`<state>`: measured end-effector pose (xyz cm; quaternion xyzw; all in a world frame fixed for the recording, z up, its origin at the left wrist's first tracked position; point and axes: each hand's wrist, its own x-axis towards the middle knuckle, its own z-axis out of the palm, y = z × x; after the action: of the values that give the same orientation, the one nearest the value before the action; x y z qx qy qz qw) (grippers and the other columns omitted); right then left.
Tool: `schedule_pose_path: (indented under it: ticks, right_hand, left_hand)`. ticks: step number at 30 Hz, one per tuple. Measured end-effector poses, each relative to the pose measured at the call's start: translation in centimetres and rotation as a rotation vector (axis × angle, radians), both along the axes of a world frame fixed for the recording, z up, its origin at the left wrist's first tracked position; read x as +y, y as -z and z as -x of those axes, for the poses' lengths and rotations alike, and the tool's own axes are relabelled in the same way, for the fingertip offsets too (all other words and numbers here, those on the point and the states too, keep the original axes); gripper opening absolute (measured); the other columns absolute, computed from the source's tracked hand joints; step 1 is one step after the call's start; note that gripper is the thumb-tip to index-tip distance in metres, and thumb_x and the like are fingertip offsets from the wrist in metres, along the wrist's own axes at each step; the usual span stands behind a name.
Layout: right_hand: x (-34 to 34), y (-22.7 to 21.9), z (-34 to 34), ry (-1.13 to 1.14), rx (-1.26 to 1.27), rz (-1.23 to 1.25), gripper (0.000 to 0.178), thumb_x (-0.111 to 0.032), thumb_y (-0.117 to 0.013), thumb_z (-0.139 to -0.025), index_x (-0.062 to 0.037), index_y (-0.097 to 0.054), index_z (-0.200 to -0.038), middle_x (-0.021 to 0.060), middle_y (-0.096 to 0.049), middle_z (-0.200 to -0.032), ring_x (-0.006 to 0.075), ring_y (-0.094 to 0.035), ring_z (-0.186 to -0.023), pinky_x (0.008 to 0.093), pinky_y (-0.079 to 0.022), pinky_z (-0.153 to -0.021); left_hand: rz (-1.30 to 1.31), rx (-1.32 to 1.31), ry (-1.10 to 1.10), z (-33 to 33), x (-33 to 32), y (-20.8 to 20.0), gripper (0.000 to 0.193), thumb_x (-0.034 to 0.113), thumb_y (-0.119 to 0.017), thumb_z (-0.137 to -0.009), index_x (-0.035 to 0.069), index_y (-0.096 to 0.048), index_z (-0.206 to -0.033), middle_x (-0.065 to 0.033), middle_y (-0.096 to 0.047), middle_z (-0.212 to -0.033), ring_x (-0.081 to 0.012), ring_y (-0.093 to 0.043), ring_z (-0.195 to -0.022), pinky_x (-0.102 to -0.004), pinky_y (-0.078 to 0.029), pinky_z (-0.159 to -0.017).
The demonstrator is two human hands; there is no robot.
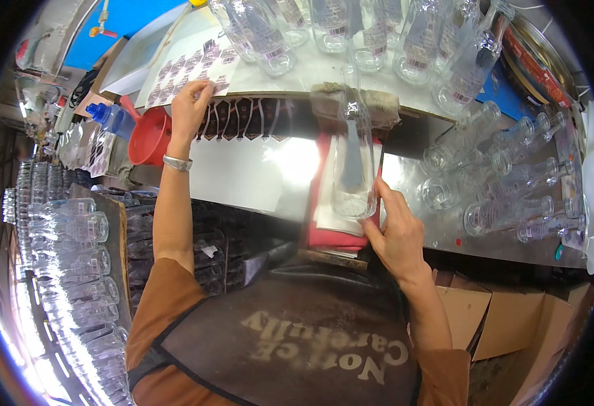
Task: The person repeatedly picks clear plastic bottles, applies a label to each bottle, and places the labeled bottles into a cardboard box. The person also wipes the bottles with a cloth before labeling.
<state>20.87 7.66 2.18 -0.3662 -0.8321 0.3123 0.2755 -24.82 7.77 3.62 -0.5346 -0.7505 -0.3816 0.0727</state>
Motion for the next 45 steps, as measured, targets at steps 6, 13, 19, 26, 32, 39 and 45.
schedule_pose_path:
  ticks: [6, 13, 19, 26, 32, 39, 45]
  right_hand:
    - [-0.5, -0.6, 0.3, 0.036, -0.016, -0.066, 0.064, -0.010, -0.077, -0.076, -0.0035, -0.052, -0.135, 0.0136, -0.066, -0.105, 0.0297, -0.067, -0.084, 0.0376, -0.053, -0.067]
    - [-0.5, -1.0, 0.4, 0.034, -0.059, -0.056, 0.064, -0.017, -0.077, -0.076, -0.0043, -0.054, -0.134, 0.0119, -0.066, -0.104, 0.0300, -0.067, -0.076, 0.0373, -0.054, -0.063]
    - [-0.5, -0.8, 0.3, 0.047, -0.052, -0.114, 0.066, -0.009, -0.080, -0.073, -0.0064, -0.055, -0.134, 0.0086, -0.067, -0.106, 0.0217, -0.060, -0.061, 0.0334, -0.050, -0.056]
    - [-0.4, -0.9, 0.2, 0.016, -0.064, -0.112, 0.064, -0.010, -0.078, -0.076, -0.0060, -0.054, -0.135, 0.0108, -0.065, -0.106, 0.0239, -0.060, -0.062, 0.0341, -0.050, -0.058]
    - [1.8, -1.9, -1.6, -0.120, 0.097, 0.227, 0.054, -0.006, -0.073, -0.081, -0.0031, -0.057, -0.133, 0.0063, -0.066, -0.109, 0.0095, -0.048, -0.055, 0.0266, -0.045, -0.054]
    - [3.6, -2.2, 0.0, -0.112, 0.260, 0.557, 0.039, -0.024, -0.059, -0.101, 0.0007, -0.057, -0.131, 0.0035, -0.067, -0.102, 0.0067, -0.057, -0.062, 0.0233, -0.049, -0.058]
    - [4.8, -1.1, 1.2, -0.055, 0.269, 0.529, 0.040, -0.028, -0.057, -0.102, 0.0033, -0.059, -0.127, 0.0067, -0.067, -0.094, 0.0082, -0.059, -0.062, 0.0239, -0.050, -0.059]
  left_hand:
    - [-0.146, -0.669, 0.059, -0.4, 1.0, -0.5, 0.027, 0.022, -0.066, -0.095, -0.003, -0.074, -0.102, -0.0012, -0.072, -0.094, -0.0069, -0.062, -0.083, -0.0211, -0.046, -0.073]
    - [-0.149, -0.976, 0.194, -8.8, -1.0, -2.4, 0.028, 0.021, -0.066, -0.098, 0.000, -0.070, -0.114, -0.0057, -0.072, -0.108, -0.0106, -0.067, -0.088, -0.0250, -0.054, -0.080]
    - [-0.056, 0.043, 0.582, -23.1, -3.3, -5.0, 0.054, 0.014, -0.080, -0.079, -0.003, -0.061, -0.128, -0.0185, -0.058, -0.137, -0.0329, -0.059, -0.124, -0.0414, -0.048, -0.102]
    - [0.103, 0.203, 0.639, -26.9, -6.2, -2.1, 0.066, 0.026, -0.080, -0.076, 0.002, -0.057, -0.133, -0.0239, -0.049, -0.144, -0.0398, -0.047, -0.135, -0.0536, -0.039, -0.108]
    - [0.036, -0.059, 0.665, -25.1, -5.2, -2.1, 0.036, 0.015, -0.068, -0.088, 0.010, -0.070, -0.123, -0.0246, -0.035, -0.156, -0.0407, -0.032, -0.146, -0.0521, -0.024, -0.117]
    - [0.071, -0.346, 0.585, -25.4, -3.7, 0.4, 0.055, 0.013, -0.066, -0.091, 0.009, -0.052, -0.144, -0.0215, -0.033, -0.157, -0.0355, -0.042, -0.141, -0.0408, -0.040, -0.110]
    - [0.058, -0.397, 0.562, -25.5, -3.5, 0.3, 0.056, 0.012, -0.065, -0.092, 0.007, -0.050, -0.145, -0.0208, -0.034, -0.157, -0.0353, -0.045, -0.138, -0.0402, -0.041, -0.109]
